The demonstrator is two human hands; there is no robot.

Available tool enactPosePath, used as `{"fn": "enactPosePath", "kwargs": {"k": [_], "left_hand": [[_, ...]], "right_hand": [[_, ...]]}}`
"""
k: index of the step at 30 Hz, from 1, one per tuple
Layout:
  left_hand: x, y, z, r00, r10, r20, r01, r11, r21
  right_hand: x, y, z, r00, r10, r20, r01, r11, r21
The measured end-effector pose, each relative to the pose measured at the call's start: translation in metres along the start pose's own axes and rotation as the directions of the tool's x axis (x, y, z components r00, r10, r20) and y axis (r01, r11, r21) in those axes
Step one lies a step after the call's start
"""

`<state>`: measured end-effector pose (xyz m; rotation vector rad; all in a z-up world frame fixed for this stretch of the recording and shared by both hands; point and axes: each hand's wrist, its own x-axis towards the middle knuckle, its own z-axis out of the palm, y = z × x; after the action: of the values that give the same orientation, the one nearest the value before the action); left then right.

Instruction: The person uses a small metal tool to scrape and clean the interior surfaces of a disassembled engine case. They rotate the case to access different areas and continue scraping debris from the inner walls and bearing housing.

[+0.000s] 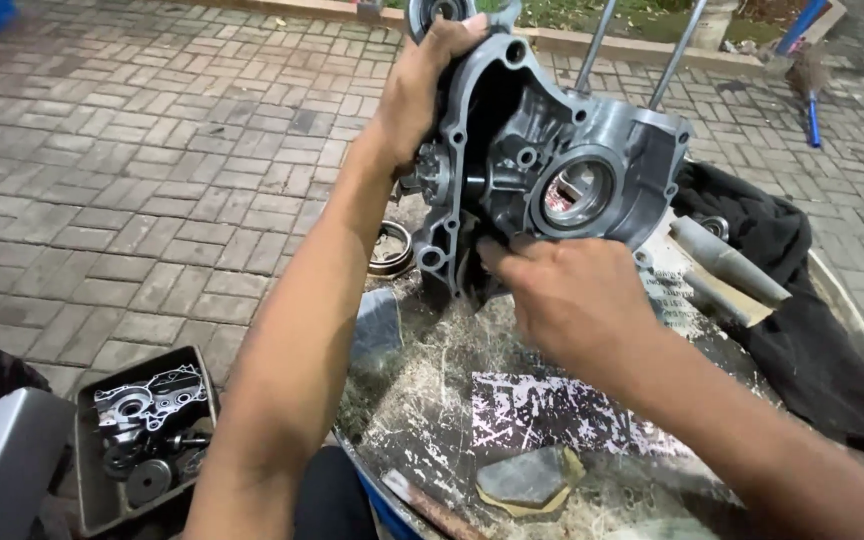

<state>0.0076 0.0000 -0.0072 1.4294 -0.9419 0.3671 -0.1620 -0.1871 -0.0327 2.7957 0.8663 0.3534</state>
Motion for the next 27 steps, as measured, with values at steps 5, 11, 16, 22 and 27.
{"fn": "enactPosePath", "kwargs": {"k": [5,11,16,22,27], "left_hand": [[-0.006,0.015,0.006,0.997,-0.059,0.047,0.064,0.993,-0.101],[-0.004,0.027,0.007,0.988,-0.075,0.136,0.095,0.984,-0.153],[-0.004,0.030,0.004,0.984,-0.118,0.135,0.121,0.992,-0.020],[-0.001,0.022,0.005,0.982,-0.169,0.085,0.179,0.975,-0.131],[0.002,0.002,-0.002,0.976,-0.213,0.054,0.217,0.970,-0.113]], "right_hand": [[-0.008,-0.012,-0.026,0.944,0.081,0.320,-0.016,0.980,-0.200],[-0.028,-0.009,-0.034,0.981,0.022,0.194,0.003,0.992,-0.127],[-0.057,0.025,-0.067,0.986,0.083,0.142,-0.086,0.996,0.013],[-0.068,0.083,-0.073,0.964,0.012,0.266,-0.125,0.903,0.410],[-0.097,0.102,-0.091,0.991,0.024,0.128,-0.090,0.840,0.535]]}}
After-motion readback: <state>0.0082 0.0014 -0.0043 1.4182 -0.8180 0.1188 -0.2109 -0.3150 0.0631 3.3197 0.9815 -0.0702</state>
